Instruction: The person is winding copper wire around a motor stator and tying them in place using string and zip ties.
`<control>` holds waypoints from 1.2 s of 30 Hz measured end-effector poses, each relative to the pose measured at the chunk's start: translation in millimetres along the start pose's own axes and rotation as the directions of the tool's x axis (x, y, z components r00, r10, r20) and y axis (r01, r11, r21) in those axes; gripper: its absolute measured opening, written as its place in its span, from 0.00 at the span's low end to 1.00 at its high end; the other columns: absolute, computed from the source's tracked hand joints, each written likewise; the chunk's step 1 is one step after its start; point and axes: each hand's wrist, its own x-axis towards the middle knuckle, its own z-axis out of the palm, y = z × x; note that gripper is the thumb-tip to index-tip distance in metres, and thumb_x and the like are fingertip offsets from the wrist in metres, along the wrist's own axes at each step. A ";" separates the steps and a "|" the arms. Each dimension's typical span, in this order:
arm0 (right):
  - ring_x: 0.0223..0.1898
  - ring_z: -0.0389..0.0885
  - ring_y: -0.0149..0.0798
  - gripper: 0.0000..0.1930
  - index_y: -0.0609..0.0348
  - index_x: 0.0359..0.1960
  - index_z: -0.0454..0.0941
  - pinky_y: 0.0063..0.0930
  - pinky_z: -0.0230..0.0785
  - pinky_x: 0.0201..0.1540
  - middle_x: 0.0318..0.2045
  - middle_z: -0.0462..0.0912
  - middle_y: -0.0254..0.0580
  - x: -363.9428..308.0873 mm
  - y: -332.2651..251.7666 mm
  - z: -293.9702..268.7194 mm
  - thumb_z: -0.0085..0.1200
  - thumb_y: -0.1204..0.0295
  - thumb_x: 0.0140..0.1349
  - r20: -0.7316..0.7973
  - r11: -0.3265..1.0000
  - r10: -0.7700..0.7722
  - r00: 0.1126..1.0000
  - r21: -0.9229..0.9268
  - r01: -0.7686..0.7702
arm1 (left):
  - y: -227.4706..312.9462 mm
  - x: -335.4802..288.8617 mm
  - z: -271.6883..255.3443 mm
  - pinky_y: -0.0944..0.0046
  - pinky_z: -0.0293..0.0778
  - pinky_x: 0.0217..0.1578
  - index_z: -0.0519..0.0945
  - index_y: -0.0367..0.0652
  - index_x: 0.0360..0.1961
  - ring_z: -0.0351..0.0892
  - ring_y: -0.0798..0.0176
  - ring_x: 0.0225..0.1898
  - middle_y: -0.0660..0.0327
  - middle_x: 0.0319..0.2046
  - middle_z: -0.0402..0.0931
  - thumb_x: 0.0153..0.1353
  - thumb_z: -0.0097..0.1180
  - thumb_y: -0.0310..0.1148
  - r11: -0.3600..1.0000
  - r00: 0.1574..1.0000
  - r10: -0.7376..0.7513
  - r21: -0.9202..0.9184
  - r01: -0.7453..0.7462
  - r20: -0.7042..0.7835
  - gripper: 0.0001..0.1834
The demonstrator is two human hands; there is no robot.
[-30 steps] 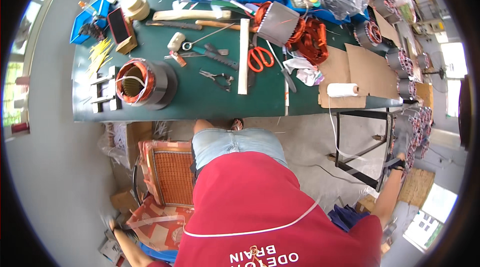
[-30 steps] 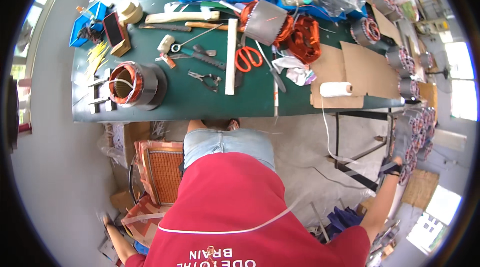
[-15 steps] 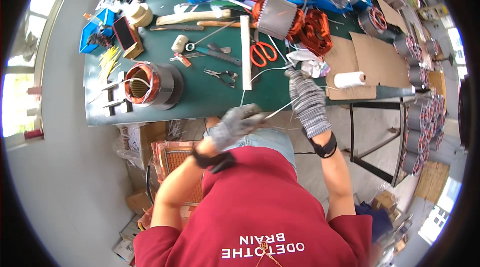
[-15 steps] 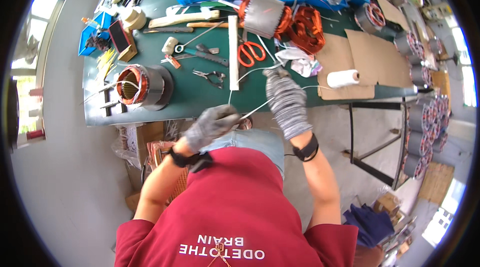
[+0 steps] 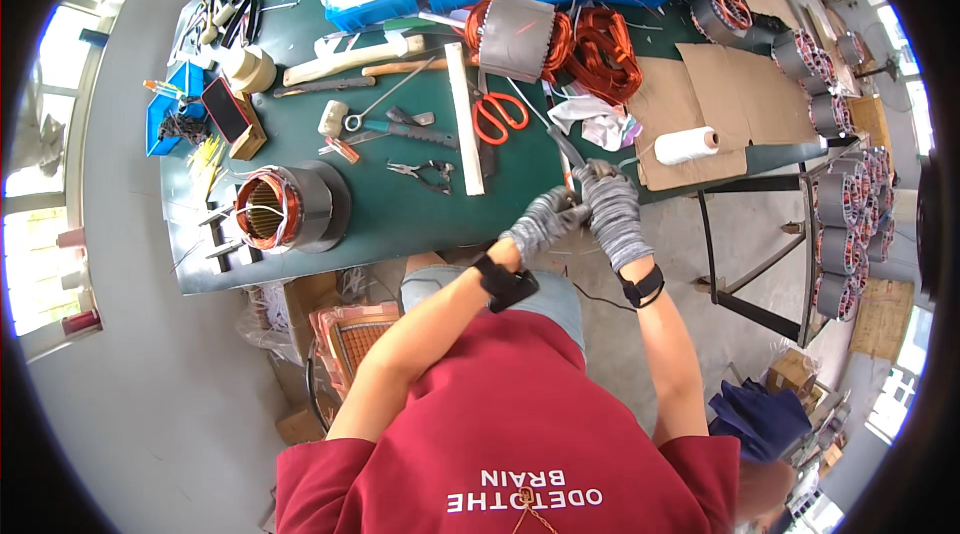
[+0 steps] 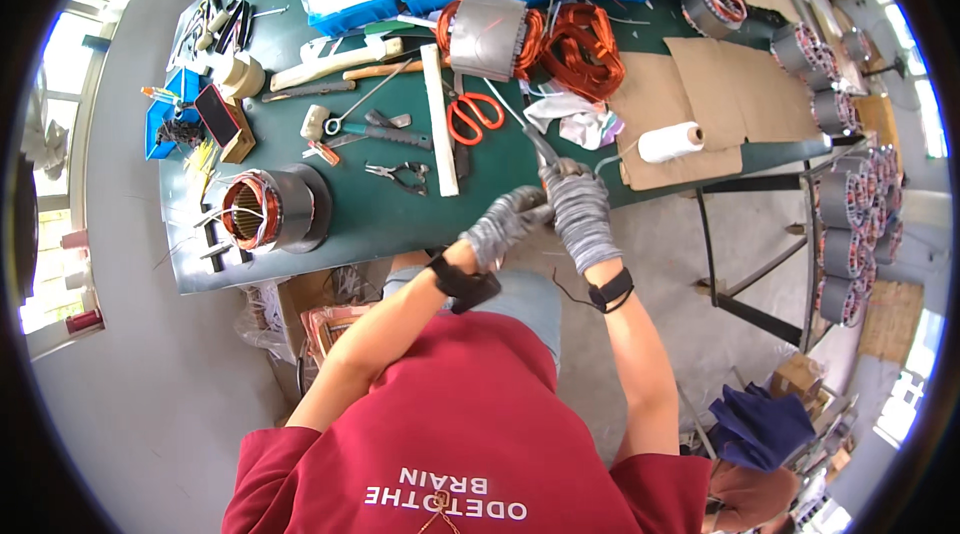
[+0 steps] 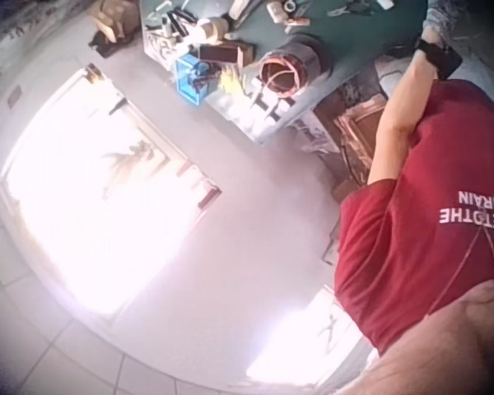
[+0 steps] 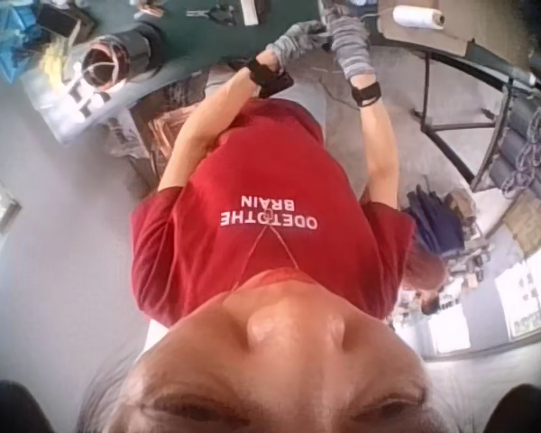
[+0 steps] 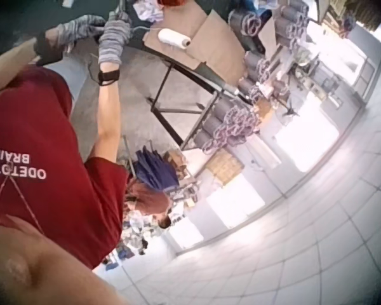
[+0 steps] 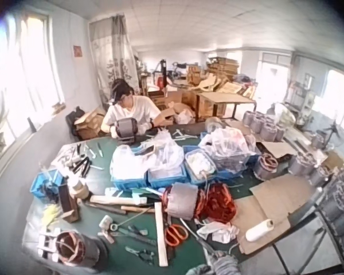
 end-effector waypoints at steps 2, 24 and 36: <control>0.44 0.75 0.47 0.13 0.50 0.43 0.75 0.41 0.66 0.48 0.41 0.76 0.47 -6.1 16.2 -0.7 0.50 0.64 0.58 0.161 0.969 -0.246 0.956 0.039 0.243 | 26.9 -9.1 6.4 0.70 0.67 0.27 0.75 0.39 0.35 0.67 0.72 0.24 0.65 0.26 0.73 0.57 0.57 0.33 0.977 0.982 -0.190 0.100 0.189 0.004 0.09; 0.42 0.76 0.38 0.26 0.59 0.56 0.62 0.30 0.70 0.43 0.43 0.75 0.43 63.0 9.8 43.4 0.56 0.70 0.57 0.185 0.425 -0.186 0.965 0.901 -0.091 | 5.3 -28.1 -58.2 0.64 0.71 0.27 0.78 0.39 0.31 0.74 0.65 0.23 0.61 0.21 0.74 0.53 0.57 0.29 0.891 0.934 -0.171 0.356 0.283 -0.313 0.06; 0.16 0.71 0.28 0.22 0.59 0.38 0.72 0.21 0.65 0.18 0.18 0.74 0.35 -100.7 15.2 12.4 0.43 0.50 0.65 0.455 -0.377 -0.174 0.874 0.789 -0.486 | 47.4 -0.1 -22.0 0.76 0.62 0.25 0.73 0.38 0.52 0.58 0.79 0.22 0.72 0.26 0.66 0.46 0.51 0.18 0.962 0.992 0.027 0.268 -0.059 0.122 0.26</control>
